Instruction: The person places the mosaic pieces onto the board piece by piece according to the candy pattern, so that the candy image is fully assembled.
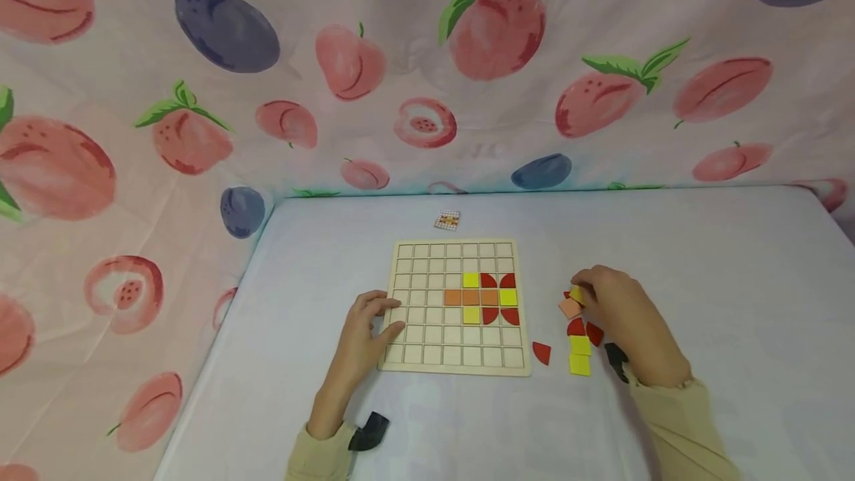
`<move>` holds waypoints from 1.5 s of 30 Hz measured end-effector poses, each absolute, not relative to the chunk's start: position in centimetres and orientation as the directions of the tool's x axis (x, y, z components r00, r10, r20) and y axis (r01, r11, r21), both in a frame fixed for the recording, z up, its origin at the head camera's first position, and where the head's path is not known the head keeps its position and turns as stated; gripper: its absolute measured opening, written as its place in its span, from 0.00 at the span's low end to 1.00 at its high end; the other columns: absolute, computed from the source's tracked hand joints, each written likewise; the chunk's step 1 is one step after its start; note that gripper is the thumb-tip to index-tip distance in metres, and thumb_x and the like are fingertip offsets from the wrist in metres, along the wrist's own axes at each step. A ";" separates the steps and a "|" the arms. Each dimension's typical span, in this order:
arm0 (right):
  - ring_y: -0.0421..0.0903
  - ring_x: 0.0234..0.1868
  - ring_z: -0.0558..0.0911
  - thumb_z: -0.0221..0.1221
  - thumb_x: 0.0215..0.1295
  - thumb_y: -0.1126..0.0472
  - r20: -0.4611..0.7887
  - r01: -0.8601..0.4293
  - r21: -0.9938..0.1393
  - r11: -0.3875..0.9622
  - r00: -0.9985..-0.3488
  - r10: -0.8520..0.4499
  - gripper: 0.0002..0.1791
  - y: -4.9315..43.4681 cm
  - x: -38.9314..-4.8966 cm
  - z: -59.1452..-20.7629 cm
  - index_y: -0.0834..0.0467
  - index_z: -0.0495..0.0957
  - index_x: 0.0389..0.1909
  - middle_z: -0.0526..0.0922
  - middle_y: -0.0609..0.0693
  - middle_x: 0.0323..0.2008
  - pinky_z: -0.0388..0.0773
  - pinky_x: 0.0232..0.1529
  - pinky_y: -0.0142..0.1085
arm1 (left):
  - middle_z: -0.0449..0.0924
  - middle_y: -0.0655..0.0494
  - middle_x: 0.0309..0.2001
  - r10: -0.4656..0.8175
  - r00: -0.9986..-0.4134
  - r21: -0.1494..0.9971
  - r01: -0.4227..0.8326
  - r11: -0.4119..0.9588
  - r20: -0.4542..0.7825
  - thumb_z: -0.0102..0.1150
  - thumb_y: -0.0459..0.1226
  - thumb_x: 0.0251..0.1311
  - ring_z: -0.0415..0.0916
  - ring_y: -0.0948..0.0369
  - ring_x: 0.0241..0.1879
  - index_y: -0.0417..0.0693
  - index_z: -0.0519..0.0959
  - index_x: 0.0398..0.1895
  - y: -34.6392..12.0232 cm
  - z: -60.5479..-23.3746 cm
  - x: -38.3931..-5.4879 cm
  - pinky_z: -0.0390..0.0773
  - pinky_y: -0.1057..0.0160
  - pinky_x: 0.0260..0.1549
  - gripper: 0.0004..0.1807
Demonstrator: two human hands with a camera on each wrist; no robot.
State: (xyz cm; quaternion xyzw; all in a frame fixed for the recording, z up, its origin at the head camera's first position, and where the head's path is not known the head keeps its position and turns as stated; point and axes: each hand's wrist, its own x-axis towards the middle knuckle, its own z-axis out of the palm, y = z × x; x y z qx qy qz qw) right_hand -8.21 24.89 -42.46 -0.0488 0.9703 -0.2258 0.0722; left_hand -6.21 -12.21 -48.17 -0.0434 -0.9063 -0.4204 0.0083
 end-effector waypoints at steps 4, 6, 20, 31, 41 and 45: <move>0.57 0.36 0.78 0.61 0.63 0.73 -0.085 -0.116 -0.451 0.885 -0.981 -0.172 0.11 23.7 -8.7 -42.3 0.71 0.81 0.46 0.83 0.64 0.40 0.81 0.44 0.54 | 0.71 0.46 0.62 0.068 -0.996 0.762 0.083 0.642 0.051 0.69 0.34 0.58 0.72 0.52 0.55 0.43 0.82 0.51 -12.2 -48.0 -6.1 0.72 0.48 0.57 0.17; 0.57 0.37 0.79 0.61 0.63 0.74 -0.069 -0.144 -0.451 0.881 -0.978 -0.196 0.10 23.2 -8.8 -42.3 0.71 0.81 0.45 0.83 0.63 0.39 0.81 0.45 0.55 | 0.71 0.46 0.62 0.066 -0.997 0.763 0.081 0.642 0.051 0.69 0.34 0.58 0.72 0.52 0.54 0.43 0.82 0.51 -12.2 -48.0 -6.0 0.71 0.48 0.57 0.17; 0.61 0.48 0.81 0.61 0.64 0.74 -0.075 -0.170 -0.481 0.860 -0.969 -0.234 0.11 19.5 -9.8 -41.6 0.69 0.82 0.47 0.85 0.62 0.44 0.78 0.53 0.56 | 0.71 0.46 0.62 0.059 -0.998 0.766 0.066 0.639 0.038 0.70 0.34 0.58 0.72 0.51 0.56 0.43 0.82 0.51 -12.1 -47.8 -6.0 0.71 0.48 0.57 0.17; 0.49 0.35 0.80 0.63 0.61 0.74 0.027 -0.334 -0.474 0.815 -0.930 -0.366 0.07 17.2 -10.2 -42.0 0.65 0.85 0.39 0.85 0.55 0.36 0.82 0.43 0.46 | 0.71 0.46 0.62 0.064 -0.997 0.763 0.077 0.641 0.047 0.70 0.34 0.58 0.72 0.51 0.56 0.44 0.82 0.51 -12.1 -47.8 -6.0 0.71 0.47 0.58 0.17; 0.52 0.39 0.82 0.63 0.62 0.73 0.049 -0.376 -0.511 0.773 -0.910 -0.411 0.07 15.7 -10.7 -42.0 0.66 0.84 0.41 0.85 0.56 0.39 0.82 0.46 0.47 | 0.71 0.46 0.62 0.061 -0.997 0.765 0.075 0.640 0.047 0.70 0.34 0.58 0.72 0.51 0.56 0.44 0.82 0.51 -12.0 -47.8 -6.1 0.71 0.47 0.58 0.17; 0.51 0.40 0.82 0.63 0.63 0.72 0.060 -0.406 -0.518 0.753 -0.895 -0.441 0.07 15.2 -10.9 -42.1 0.66 0.84 0.40 0.85 0.55 0.39 0.82 0.46 0.47 | 0.71 0.46 0.62 0.062 -0.997 0.760 0.077 0.646 0.049 0.70 0.34 0.58 0.72 0.52 0.55 0.44 0.82 0.51 -12.1 -48.0 -6.1 0.71 0.48 0.57 0.17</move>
